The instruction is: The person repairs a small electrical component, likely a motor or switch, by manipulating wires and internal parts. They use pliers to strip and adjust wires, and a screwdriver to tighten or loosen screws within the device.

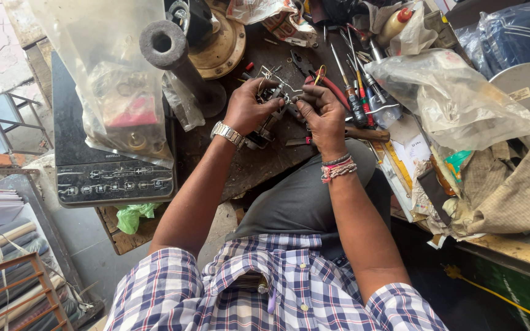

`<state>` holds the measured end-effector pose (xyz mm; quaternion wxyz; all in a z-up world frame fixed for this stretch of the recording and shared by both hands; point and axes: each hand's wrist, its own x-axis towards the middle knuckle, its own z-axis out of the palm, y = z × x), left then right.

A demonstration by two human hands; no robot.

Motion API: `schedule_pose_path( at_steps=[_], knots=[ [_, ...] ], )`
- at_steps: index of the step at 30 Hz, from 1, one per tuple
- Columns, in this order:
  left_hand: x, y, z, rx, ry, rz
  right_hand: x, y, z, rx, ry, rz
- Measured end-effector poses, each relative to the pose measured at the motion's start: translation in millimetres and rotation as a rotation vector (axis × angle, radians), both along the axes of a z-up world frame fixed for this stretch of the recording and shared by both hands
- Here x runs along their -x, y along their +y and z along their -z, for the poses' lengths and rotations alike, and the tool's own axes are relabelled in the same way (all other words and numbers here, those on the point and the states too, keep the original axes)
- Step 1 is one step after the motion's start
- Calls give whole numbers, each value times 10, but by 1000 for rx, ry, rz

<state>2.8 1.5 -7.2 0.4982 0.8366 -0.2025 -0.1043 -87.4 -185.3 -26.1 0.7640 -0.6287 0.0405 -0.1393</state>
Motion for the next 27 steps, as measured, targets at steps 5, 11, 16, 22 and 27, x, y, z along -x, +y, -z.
schedule_pose_path(
  at_steps=[5, 11, 16, 22, 27],
  knots=[
    [5, -9, -19, -14, 16, -1, 0, -41, 57, -15, 69, 5],
    [-1, -4, -18, -17, 11, -1, 3, -43, 67, 35, 17, -18],
    [-3, -4, -7, -10, 4, 6, 23, -22, 16, 109, 90, 5],
    [1, -5, -2, -15, 11, -1, 25, 2, -47, 220, 40, 13],
    [-5, -2, 13, -12, -12, -6, 31, 44, -64, 226, 91, -21]
  ],
)
